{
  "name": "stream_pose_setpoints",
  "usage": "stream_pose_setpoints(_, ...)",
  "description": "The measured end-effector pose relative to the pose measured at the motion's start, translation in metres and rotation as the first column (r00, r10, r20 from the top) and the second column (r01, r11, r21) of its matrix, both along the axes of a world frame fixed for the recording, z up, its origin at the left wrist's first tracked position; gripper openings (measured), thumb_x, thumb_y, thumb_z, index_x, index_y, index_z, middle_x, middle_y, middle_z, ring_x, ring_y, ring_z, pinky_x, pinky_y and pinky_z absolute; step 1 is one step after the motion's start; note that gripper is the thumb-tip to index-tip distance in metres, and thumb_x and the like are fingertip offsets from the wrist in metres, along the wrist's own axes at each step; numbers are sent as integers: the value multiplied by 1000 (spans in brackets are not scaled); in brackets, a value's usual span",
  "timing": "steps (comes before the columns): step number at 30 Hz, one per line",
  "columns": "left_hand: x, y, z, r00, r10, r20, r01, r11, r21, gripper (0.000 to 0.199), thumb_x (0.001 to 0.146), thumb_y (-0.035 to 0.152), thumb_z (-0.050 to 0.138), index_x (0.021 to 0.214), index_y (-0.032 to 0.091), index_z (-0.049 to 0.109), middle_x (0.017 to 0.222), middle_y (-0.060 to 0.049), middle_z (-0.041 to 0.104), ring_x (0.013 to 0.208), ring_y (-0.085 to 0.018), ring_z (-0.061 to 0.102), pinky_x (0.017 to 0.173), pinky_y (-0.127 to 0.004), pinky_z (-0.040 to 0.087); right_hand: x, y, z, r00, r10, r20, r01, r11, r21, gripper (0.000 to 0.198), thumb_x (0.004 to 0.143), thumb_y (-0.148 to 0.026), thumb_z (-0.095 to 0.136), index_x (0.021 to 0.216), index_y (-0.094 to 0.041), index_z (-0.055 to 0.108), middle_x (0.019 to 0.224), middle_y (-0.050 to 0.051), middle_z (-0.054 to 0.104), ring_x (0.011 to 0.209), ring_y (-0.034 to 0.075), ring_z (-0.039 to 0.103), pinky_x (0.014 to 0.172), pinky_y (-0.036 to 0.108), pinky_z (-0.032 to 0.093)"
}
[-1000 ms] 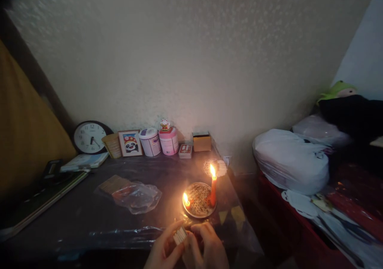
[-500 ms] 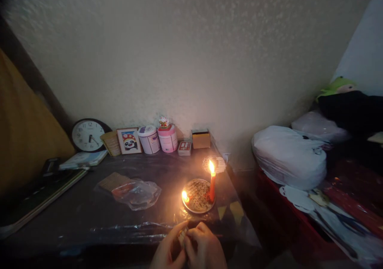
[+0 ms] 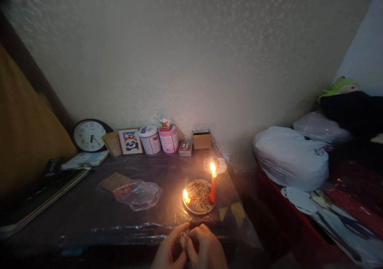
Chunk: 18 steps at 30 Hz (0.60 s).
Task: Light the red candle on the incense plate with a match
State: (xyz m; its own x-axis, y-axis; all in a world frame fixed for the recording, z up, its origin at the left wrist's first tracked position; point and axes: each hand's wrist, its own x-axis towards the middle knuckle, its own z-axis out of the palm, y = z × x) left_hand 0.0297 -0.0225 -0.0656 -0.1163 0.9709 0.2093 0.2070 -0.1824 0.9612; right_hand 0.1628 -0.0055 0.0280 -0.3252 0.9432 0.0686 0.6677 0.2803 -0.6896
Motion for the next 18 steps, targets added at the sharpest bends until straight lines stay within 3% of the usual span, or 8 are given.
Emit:
stream_pose_setpoints(6,-3,2,3,988,-9,154,14,999,-31,46,72,22,62,117,16,62,118,-15,66,107,-30,61,94,-39,47,1,0,1,991,39,-130,-35,999,32,21,85,-20,46,71,-18,61,78,4,60,70,16,59,66,24,44)
stream_pose_setpoints(10,-2,1,8,986,6,165,2,999,-48,46,71,24,64,116,16,63,116,-15,67,107,-29,61,95,-38,47,0,0,3,985,107,-138,-102,994,42,22,83,-19,48,68,-18,64,76,3,60,70,15,59,63,22,44)
stream_pose_setpoints(14,4,-4,13,998,53,42,-51,998,-47,48,68,23,67,116,18,63,116,-13,68,106,-28,62,94,-38,47,2,1,6,989,106,-101,-105,994,9,22,84,-21,50,73,-19,69,78,3,63,71,16,60,64,22,44)
stream_pose_setpoints(18,10,-12,19,958,201,-204,-195,980,48,48,68,28,68,114,15,64,109,-14,70,98,-28,65,92,-42,49,2,1,6,991,121,-62,-122,993,-6,21,80,-16,52,68,-19,69,76,3,64,69,14,60,62,21,43)
